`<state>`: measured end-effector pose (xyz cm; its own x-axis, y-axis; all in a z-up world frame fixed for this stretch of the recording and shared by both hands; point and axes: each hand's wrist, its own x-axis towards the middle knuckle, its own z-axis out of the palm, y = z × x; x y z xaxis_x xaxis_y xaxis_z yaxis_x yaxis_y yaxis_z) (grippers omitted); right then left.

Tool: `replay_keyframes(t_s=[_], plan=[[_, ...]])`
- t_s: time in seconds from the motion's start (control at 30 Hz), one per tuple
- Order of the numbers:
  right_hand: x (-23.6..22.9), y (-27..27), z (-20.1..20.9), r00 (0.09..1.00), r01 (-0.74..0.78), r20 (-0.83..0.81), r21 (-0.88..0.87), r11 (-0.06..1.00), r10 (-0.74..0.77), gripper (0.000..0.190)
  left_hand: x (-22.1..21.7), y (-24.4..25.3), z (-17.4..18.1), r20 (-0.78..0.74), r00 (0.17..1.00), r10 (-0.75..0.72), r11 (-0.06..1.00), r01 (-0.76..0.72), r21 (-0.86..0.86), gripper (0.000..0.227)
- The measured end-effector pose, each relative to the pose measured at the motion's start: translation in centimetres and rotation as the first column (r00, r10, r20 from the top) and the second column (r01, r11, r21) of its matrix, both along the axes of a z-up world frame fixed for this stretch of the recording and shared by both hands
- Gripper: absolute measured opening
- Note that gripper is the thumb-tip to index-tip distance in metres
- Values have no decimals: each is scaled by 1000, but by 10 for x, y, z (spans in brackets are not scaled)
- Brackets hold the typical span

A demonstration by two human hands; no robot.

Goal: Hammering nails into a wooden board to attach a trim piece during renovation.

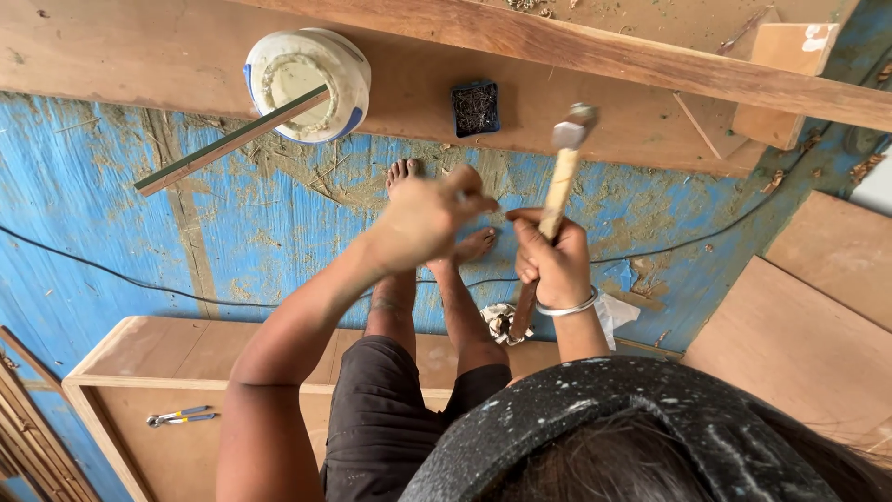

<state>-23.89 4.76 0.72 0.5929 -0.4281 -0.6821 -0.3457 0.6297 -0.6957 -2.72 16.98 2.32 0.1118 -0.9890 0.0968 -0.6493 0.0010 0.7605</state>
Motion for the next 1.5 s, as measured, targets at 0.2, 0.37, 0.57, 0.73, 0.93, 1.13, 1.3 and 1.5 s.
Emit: replay_keyframes(t_s=[0.2,0.37,0.57,0.73,0.93,1.13,1.3,1.5], plan=[[-7,-6,-6,984,172,-40,-19,985,-173,15,64,-12,-3,75,910,409,899,-387,-204,38],[-14,-2,-8,977,177,-83,-184,967,-195,14,109,-46,-19,64,886,459,822,-396,-410,22],[-19,-1,-12,982,159,-53,-296,942,-182,14,104,-51,-21,95,879,466,800,-373,-470,18],[-2,-2,1,996,67,-28,-420,905,-87,20,106,-50,-14,113,888,445,812,-347,-469,15],[26,-6,17,933,116,310,-744,658,185,50,108,-53,-7,101,889,446,808,-351,-472,19],[51,-21,31,975,36,80,-978,205,209,49,106,-51,-14,79,871,485,799,-404,-444,24],[70,-27,33,952,-189,-207,-977,-97,225,43,107,-51,-17,79,876,476,803,-396,-446,27],[79,-26,50,927,-235,-299,-933,-272,228,44,108,-51,-22,107,875,472,820,-391,-418,29]])
